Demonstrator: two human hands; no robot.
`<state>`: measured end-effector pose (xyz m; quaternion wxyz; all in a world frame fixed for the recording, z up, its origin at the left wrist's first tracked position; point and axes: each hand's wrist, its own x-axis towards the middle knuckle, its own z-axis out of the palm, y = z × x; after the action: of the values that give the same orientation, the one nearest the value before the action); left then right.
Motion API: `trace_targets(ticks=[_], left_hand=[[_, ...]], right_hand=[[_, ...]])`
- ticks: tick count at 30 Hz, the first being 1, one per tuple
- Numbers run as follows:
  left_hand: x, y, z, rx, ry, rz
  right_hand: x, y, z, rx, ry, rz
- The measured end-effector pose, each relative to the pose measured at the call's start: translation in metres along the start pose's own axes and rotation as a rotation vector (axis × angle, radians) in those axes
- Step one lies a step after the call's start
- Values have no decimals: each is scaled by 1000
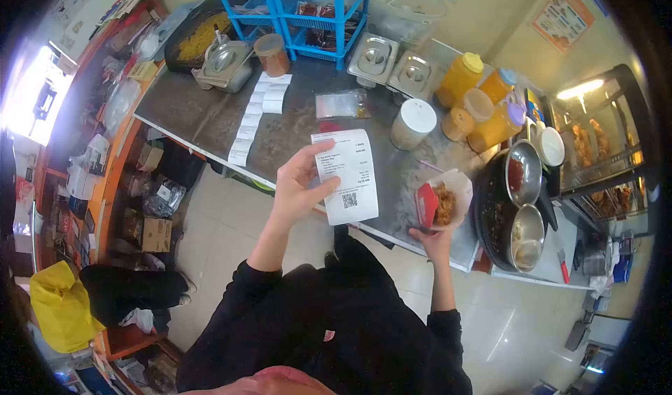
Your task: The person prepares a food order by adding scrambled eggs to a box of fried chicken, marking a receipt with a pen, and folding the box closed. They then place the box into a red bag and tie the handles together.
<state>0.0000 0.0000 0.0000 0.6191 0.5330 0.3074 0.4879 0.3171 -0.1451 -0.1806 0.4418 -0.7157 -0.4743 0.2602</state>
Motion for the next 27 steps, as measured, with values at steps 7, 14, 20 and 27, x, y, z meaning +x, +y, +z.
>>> trace_targets(ticks=[7, 14, 20, 27], left_hand=[[72, -12, -30, 55, 1, 19], [143, -22, -45, 8, 13, 96], [172, -20, -67, 29, 58, 103], [181, -18, -88, -64, 126, 70]], right_hand=[[33, -38, 24, 4, -260, 222], [93, -88, -6, -587, -708, 165], [206, -272, -54, -623, -462, -113], [282, -316, 16, -578, -353, -452]])
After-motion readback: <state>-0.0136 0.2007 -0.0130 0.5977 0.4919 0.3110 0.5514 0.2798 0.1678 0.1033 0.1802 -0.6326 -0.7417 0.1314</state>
